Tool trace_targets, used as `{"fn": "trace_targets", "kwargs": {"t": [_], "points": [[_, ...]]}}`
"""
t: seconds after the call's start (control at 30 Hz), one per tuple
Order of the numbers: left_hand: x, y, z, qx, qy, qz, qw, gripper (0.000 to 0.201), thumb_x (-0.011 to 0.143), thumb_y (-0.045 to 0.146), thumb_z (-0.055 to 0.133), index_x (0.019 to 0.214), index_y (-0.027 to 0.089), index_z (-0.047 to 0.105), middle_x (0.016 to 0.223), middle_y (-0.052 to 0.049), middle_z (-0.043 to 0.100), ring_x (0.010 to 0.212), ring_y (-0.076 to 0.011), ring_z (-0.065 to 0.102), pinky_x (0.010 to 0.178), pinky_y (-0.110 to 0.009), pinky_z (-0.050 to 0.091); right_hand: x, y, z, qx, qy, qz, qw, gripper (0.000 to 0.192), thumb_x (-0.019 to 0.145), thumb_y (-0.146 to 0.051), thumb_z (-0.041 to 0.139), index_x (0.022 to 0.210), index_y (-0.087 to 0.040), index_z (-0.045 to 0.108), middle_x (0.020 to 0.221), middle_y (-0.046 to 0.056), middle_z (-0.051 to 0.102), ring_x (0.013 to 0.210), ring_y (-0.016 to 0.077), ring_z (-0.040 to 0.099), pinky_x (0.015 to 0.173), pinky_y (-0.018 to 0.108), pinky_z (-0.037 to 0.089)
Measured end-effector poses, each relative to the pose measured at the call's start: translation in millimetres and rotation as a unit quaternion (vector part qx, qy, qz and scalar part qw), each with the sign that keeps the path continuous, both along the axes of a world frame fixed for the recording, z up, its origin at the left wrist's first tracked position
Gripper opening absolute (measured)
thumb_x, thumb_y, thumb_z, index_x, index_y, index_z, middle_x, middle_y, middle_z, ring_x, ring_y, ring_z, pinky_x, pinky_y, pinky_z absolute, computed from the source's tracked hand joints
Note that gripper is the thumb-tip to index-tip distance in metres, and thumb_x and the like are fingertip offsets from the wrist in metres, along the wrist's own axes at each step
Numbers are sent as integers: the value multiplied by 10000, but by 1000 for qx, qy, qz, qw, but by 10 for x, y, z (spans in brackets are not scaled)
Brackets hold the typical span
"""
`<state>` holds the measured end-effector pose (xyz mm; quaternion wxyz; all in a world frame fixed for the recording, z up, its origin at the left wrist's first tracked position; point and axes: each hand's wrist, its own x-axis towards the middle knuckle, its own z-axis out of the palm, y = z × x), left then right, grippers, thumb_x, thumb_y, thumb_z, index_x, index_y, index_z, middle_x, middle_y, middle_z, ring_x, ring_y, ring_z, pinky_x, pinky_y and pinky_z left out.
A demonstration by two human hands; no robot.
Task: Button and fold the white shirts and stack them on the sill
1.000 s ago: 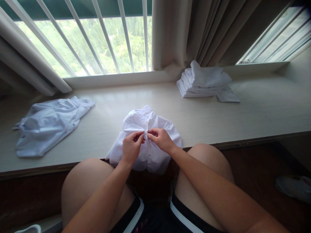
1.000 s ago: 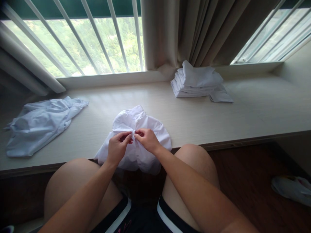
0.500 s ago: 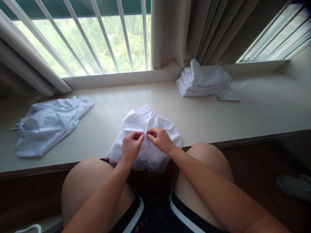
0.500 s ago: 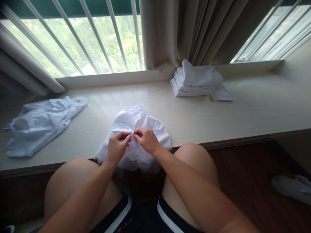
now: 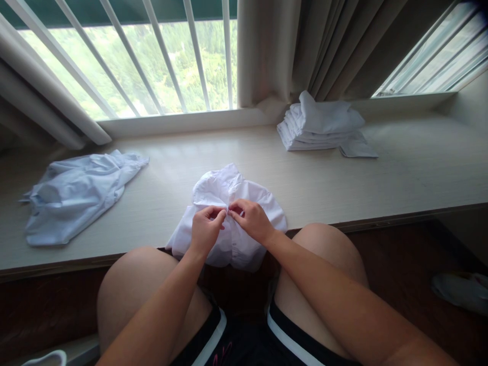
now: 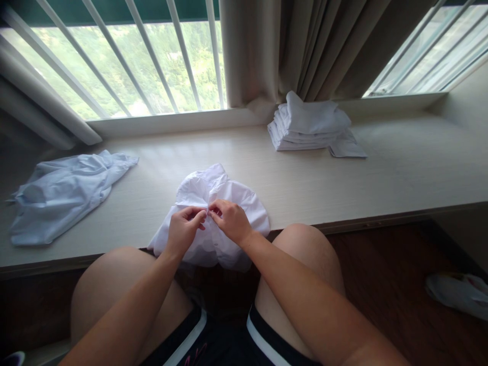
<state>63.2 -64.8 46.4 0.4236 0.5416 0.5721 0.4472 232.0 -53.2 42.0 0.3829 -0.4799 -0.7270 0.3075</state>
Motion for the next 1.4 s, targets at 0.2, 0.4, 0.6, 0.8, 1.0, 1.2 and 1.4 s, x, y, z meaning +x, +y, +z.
{"fn": "trace_targets", "kwargs": {"t": [0.2, 0.4, 0.6, 0.8, 1.0, 1.2, 1.4], "points": [[-8, 4, -8, -9, -18, -12, 1000, 342, 821, 491, 738, 855, 154, 780, 757, -44, 727, 583, -144, 630, 501, -243, 540, -7, -7, -41, 15, -23, -1, 1000, 73, 952, -279, 617, 971, -233, 671, 897, 26, 705, 804, 168, 645, 746, 279, 471], [2, -13, 22, -1, 9, -1, 1000, 301, 833, 455, 724, 827, 158, 774, 729, -35, 722, 556, -139, 617, 489, -233, 502, -26, -33, -22, 19, -35, 2, 999, 75, 962, -297, 606, 965, -240, 655, 895, 20, 692, 812, 167, 634, 750, 275, 462], [11, -12, 37, -2, 31, 12, 999, 266, 839, 422, 704, 810, 164, 763, 700, -27, 709, 541, -135, 574, 472, -227, 442, -35, -46, -7, 13, -23, 7, 1000, 54, 954, -268, 606, 991, -250, 643, 902, 16, 693, 821, 170, 644, 783, 284, 477], [-5, 2, -35, -41, -18, 11, 999, 283, 821, 447, 710, 780, 169, 744, 642, 6, 641, 483, -101, 480, 452, -223, 387, -31, -52, -5, 9, -13, 20, 1000, 81, 949, -243, 607, 1024, -255, 638, 943, 18, 705, 841, 169, 657, 802, 284, 496], [-6, 7, -100, -89, -105, 17, 990, 291, 790, 450, 741, 775, 159, 739, 657, 13, 584, 549, -93, 468, 479, -202, 404, -30, -46, -9, 11, -7, 25, 1000, 89, 947, -224, 606, 1023, -244, 647, 971, 25, 711, 856, 170, 662, 819, 287, 499], [12, 0, -77, -127, -160, 26, 979, 304, 730, 435, 788, 782, 138, 742, 647, 11, 570, 551, -86, 464, 482, -203, 381, -34, -39, -24, 10, -7, 21, 1000, 81, 950, -238, 608, 1018, -244, 653, 965, 26, 710, 873, 175, 662, 816, 286, 493], [7, -10, -73, -154, -196, 17, 968, 355, 672, 428, 840, 855, 134, 760, 647, 8, 579, 577, -92, 474, 505, -205, 374, -34, -41, -28, 17, -11, 18, 1000, 71, 955, -245, 610, 1008, -234, 655, 949, 29, 709, 862, 173, 662, 796, 279, 488]]}}
